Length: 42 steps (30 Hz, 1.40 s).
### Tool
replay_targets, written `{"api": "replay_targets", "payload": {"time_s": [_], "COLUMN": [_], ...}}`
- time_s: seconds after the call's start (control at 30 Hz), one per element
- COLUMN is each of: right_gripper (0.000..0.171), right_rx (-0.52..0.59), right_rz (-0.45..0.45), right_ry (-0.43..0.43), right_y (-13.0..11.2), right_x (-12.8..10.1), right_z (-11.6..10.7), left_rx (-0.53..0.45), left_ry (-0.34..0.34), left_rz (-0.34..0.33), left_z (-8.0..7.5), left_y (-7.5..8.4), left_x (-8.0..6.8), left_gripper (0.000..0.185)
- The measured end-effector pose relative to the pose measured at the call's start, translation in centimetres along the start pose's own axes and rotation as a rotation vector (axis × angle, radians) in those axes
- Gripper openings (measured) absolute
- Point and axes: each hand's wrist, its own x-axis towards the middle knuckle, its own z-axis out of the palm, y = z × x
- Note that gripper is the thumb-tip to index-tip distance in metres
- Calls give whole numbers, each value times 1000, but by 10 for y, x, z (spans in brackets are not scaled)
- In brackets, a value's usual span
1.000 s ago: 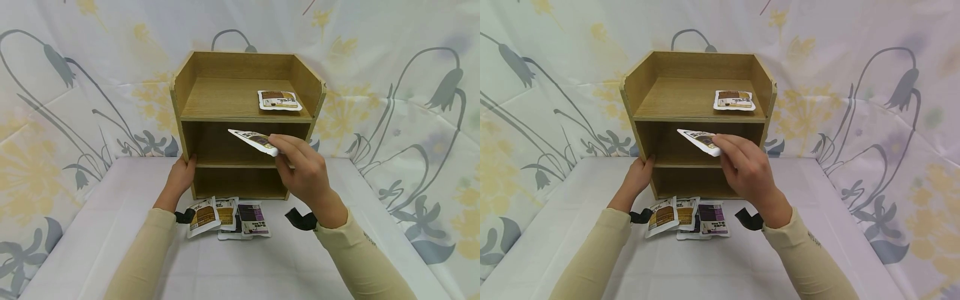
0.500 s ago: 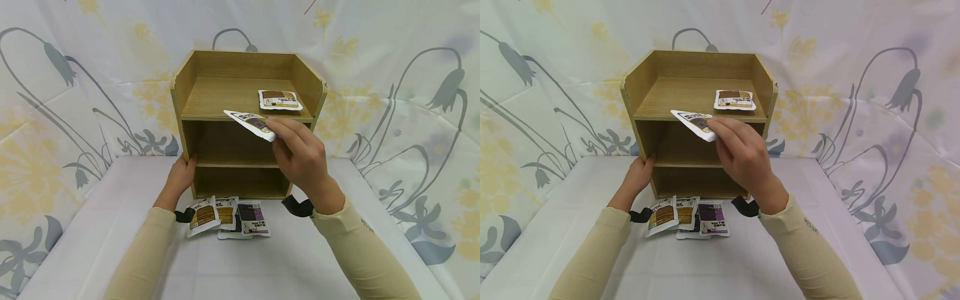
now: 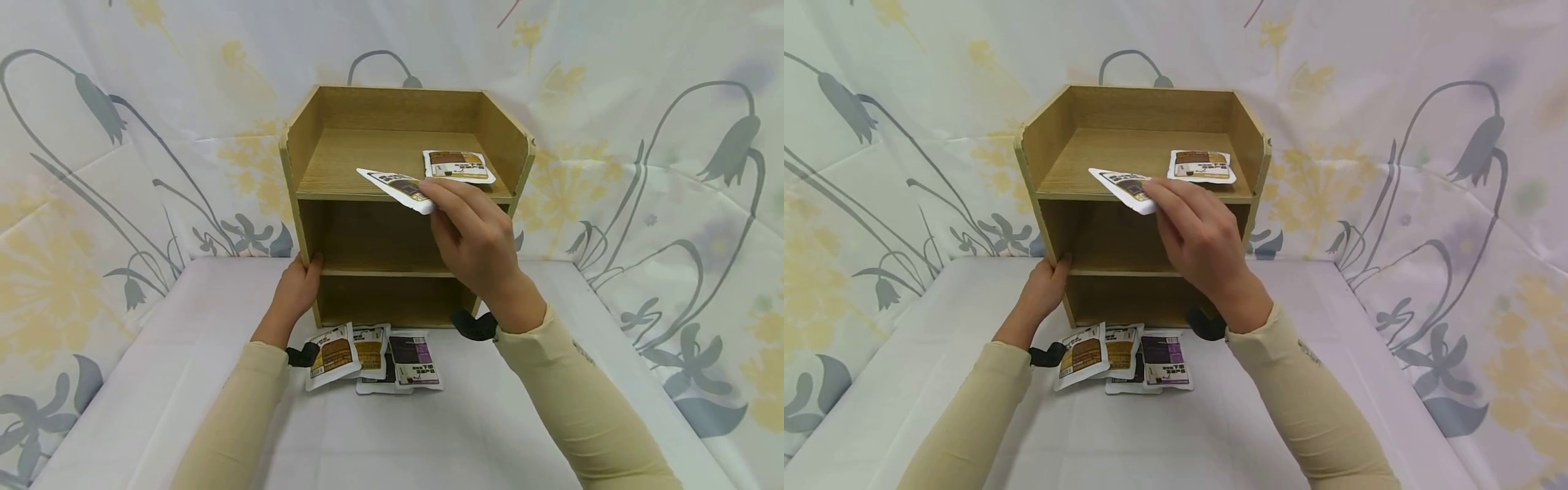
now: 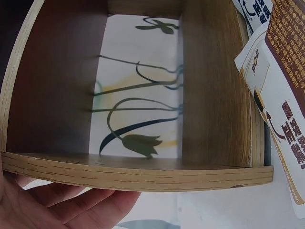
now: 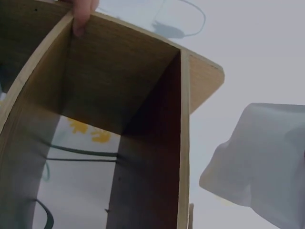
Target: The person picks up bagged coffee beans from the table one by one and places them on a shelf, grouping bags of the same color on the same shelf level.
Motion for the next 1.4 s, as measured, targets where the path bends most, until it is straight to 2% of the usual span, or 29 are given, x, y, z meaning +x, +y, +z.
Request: {"api": "replay_targets", "payload": {"time_s": [0.83,1.1,1.4], "right_gripper": [24,25,30], "right_rx": [-55,-80,-66], "right_rz": [-42,-6,77], "right_ry": [-129,-217,-330], "right_y": [17,17,17], "right_x": [1,3,5], "right_z": [33,40,47], "left_rx": [8,24,24], "left_ry": [5,9,22], "left_rz": [0,5,17], "left_z": [1,0,0], "left_y": [-1,2,1], "left_x": [-3,-4,-3], "left_gripper": [65,63,63]}}
